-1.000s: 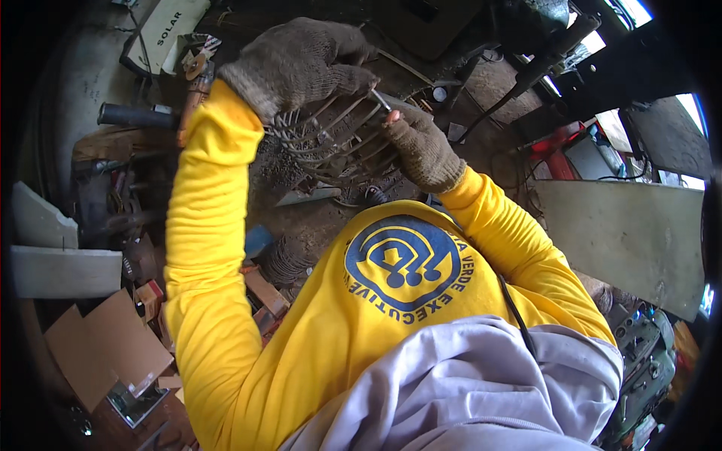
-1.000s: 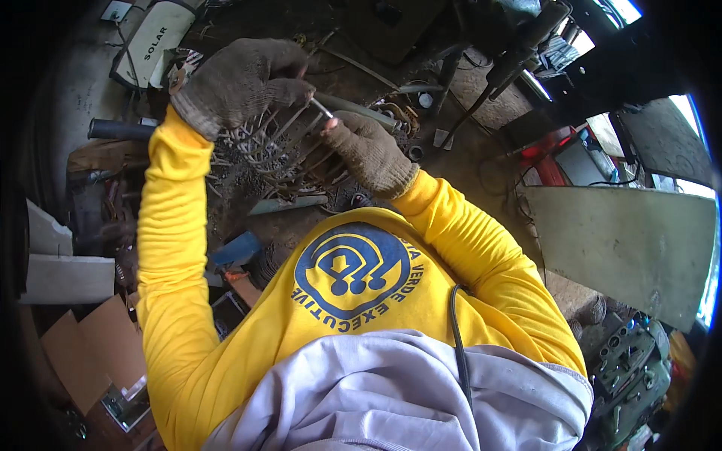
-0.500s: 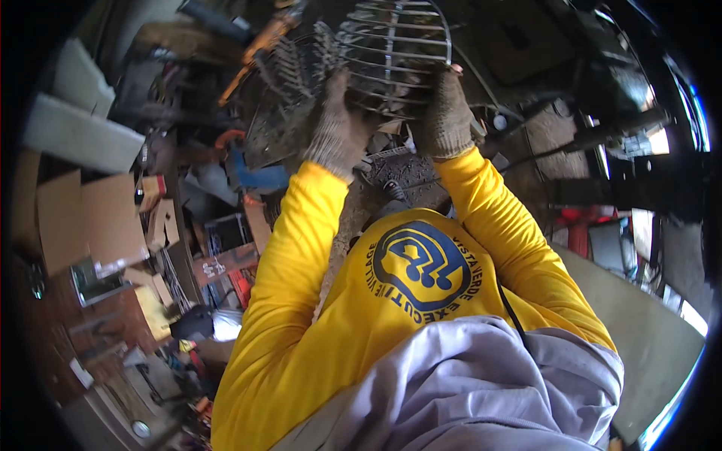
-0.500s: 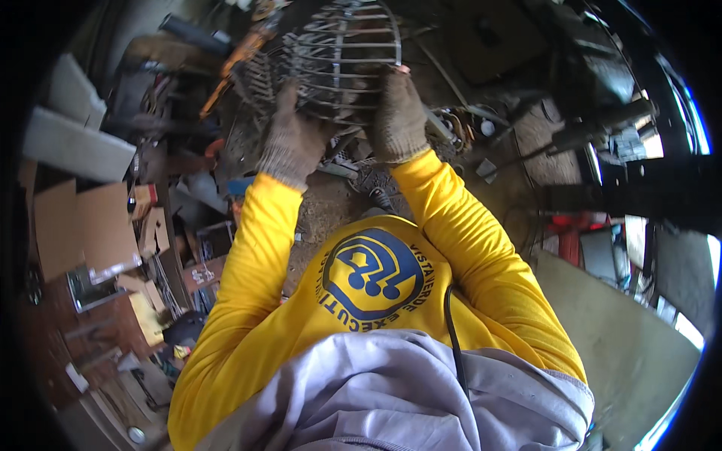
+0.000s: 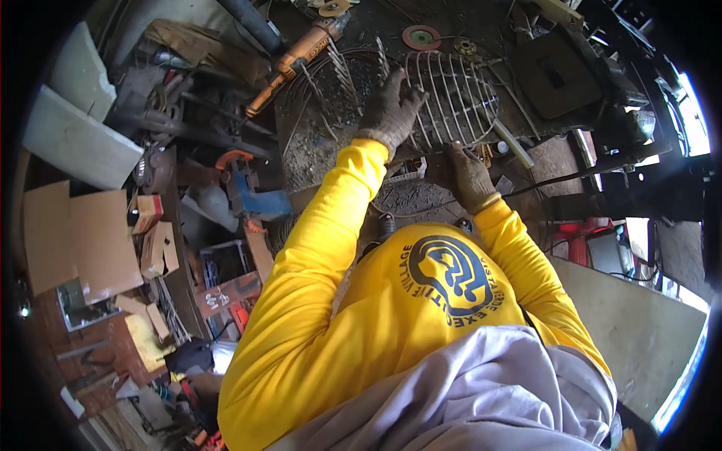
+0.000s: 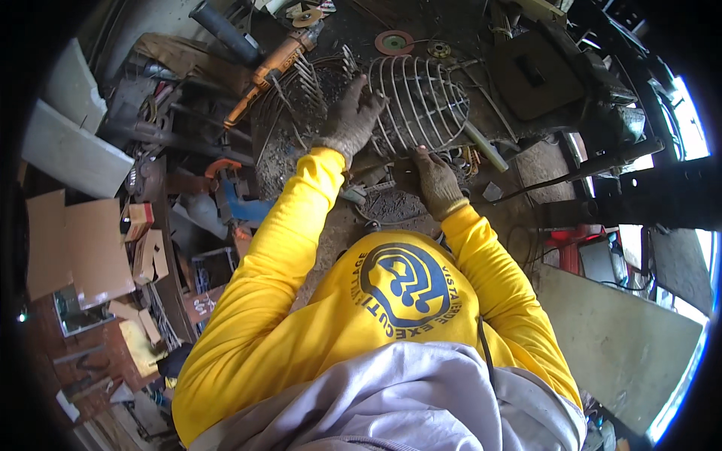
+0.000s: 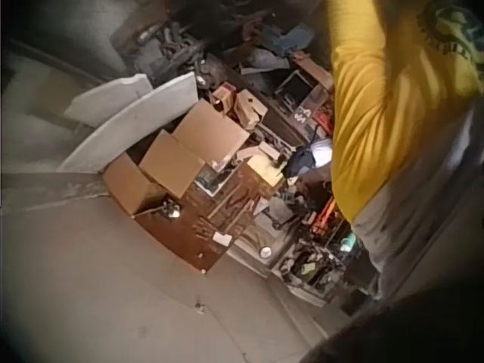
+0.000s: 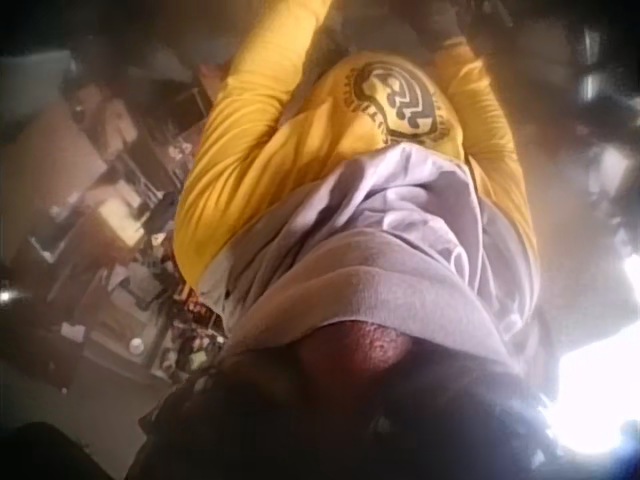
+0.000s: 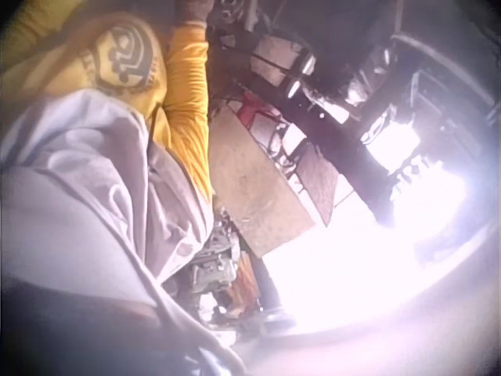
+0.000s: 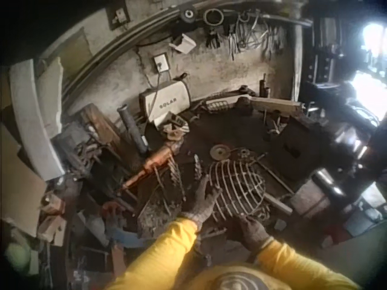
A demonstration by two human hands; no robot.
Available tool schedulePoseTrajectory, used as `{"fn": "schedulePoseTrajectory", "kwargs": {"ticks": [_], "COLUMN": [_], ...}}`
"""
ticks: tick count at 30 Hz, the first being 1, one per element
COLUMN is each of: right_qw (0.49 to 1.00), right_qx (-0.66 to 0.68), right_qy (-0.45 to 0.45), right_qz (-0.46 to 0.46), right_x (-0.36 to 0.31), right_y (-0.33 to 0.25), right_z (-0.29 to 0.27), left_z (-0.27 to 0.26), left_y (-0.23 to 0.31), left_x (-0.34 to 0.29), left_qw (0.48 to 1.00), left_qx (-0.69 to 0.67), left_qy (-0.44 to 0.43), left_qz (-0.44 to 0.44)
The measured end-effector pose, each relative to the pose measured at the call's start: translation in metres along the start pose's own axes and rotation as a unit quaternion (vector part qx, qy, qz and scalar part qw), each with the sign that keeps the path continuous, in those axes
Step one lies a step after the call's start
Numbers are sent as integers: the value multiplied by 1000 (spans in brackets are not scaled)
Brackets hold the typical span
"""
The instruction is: The person hammers a metal grill structure with a hammer and then uses an angle grinder on the metal while holding the grill with a gloved hand.
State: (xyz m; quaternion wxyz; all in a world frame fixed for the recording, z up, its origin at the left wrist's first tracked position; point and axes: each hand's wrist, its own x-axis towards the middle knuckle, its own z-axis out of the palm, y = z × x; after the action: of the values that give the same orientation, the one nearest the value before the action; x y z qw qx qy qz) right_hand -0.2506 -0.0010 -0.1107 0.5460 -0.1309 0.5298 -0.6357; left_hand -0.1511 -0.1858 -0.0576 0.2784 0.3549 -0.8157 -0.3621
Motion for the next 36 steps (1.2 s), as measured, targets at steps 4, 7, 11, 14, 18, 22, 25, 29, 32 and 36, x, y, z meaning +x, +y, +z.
{"fn": "schedulePoseTrajectory", "kwargs": {"ticks": [4,7,11,14,18,22,25,29,32,36], "right_qw": [959,981,978,978,975,964,954,932,931,974], "right_qx": [-257,-121,-74,-78,-64,-21,-127,-187,-214,-143], "right_qy": [111,140,193,188,202,255,257,301,283,145], "right_qz": [43,49,26,39,73,73,90,80,84,94], "right_x": [-2,-21,-29,-42,-65,-96,-109,-132,-138,-121], "right_y": [-1,4,17,30,54,95,108,127,111,84], "right_z": [1,22,35,46,48,28,10,-4,0,1], "left_z": [-50,-94,-176,-181,-158,-142,-166,-195,-244,-276], "left_y": [23,-2,-42,-104,-170,-169,-219,-163,-107,-63], "left_x": [-9,-15,56,145,217,229,243,188,108,-17], "left_qw": [980,990,989,943,947,942,948,969,993,958], "left_qx": [120,69,116,330,303,263,280,236,22,-245], "left_qy": [-160,-89,62,41,-103,-191,-137,-53,-45,0], "left_qz": [4,82,67,21,-16,-85,-60,-52,-106,-148]}}
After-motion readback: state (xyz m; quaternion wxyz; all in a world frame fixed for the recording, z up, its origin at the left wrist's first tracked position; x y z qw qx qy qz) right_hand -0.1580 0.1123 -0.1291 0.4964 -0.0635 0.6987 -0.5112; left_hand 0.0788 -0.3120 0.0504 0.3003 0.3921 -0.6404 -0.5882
